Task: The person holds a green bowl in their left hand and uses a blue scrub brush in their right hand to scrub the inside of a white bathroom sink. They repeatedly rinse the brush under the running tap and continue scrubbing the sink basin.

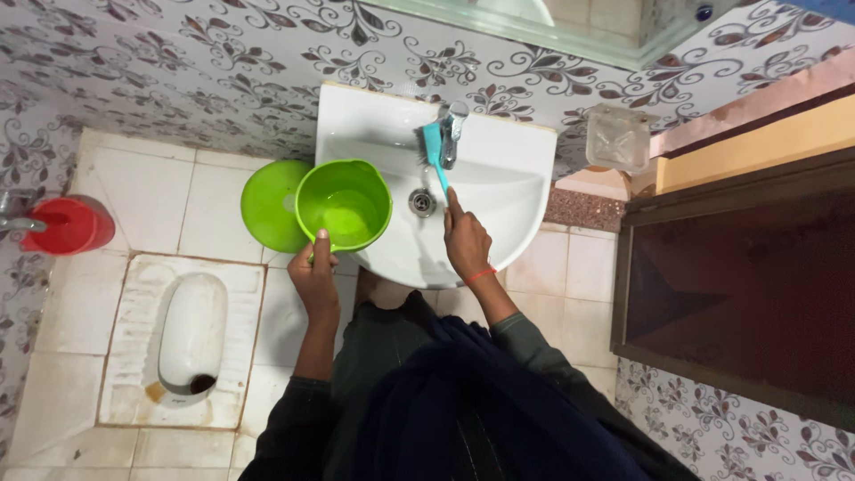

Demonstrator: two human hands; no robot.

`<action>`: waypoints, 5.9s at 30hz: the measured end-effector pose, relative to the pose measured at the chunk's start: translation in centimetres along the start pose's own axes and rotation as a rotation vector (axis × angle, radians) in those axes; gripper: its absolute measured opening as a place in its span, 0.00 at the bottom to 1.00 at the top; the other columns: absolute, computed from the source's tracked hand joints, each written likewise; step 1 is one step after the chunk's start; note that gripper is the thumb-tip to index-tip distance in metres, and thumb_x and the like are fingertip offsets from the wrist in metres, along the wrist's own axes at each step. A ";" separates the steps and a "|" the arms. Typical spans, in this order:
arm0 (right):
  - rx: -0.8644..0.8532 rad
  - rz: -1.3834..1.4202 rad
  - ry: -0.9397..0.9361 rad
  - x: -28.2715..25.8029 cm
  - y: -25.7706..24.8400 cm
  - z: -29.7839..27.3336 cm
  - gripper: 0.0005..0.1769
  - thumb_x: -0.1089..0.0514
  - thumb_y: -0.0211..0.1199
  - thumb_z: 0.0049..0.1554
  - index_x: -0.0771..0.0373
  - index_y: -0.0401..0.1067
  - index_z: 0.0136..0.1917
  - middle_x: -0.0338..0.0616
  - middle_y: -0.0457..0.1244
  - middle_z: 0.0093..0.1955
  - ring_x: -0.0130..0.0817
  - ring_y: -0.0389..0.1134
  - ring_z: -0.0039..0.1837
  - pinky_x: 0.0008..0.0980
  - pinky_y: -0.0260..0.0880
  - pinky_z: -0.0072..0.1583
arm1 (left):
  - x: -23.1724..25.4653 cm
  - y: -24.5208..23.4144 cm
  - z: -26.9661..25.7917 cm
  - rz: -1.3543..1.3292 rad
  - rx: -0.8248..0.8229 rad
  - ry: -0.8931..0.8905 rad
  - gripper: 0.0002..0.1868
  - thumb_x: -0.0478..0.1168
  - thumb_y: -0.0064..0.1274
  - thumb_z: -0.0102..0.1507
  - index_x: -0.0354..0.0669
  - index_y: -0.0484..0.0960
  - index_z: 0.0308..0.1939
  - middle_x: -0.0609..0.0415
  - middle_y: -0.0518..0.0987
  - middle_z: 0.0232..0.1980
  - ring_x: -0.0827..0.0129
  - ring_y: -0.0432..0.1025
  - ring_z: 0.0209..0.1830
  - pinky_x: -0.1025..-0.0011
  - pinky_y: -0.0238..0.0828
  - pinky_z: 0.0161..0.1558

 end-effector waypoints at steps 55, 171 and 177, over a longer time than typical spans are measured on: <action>0.134 0.090 0.121 -2.0 1.5 0.7 0.27 0.50 0.53 0.66 0.46 0.62 0.78 0.55 0.68 0.39 0.54 0.71 0.42 0.54 0.68 0.45 | 0.2 -5.0 -0.7 0.112 -0.119 -0.067 0.22 0.51 0.54 0.70 0.35 0.84 0.32 0.60 0.69 0.22 0.80 0.60 0.22 0.77 0.54 0.27; -0.602 0.085 -0.113 3.5 1.4 -11.4 0.30 0.47 0.60 0.59 0.43 0.66 0.75 0.56 0.71 0.43 0.51 0.74 0.46 0.48 0.71 0.52 | 2.1 5.8 -2.2 -0.038 -0.189 0.053 0.24 0.45 0.51 0.73 0.41 0.72 0.23 0.61 0.67 0.21 0.80 0.57 0.21 0.77 0.48 0.27; -0.336 -0.181 0.039 14.8 -7.2 -11.9 0.29 0.43 0.61 0.60 0.39 0.67 0.74 0.55 0.70 0.45 0.56 0.72 0.48 0.53 0.71 0.49 | 2.2 5.2 -2.6 0.036 -0.205 0.041 0.26 0.46 0.51 0.73 0.40 0.70 0.21 0.61 0.66 0.21 0.80 0.56 0.21 0.76 0.49 0.27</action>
Point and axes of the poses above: each hand's wrist, its own z-axis towards the middle knuckle, its own y-axis out of the palm, x = y × z, the point moved 8 cm from there along z, towards the middle knuckle
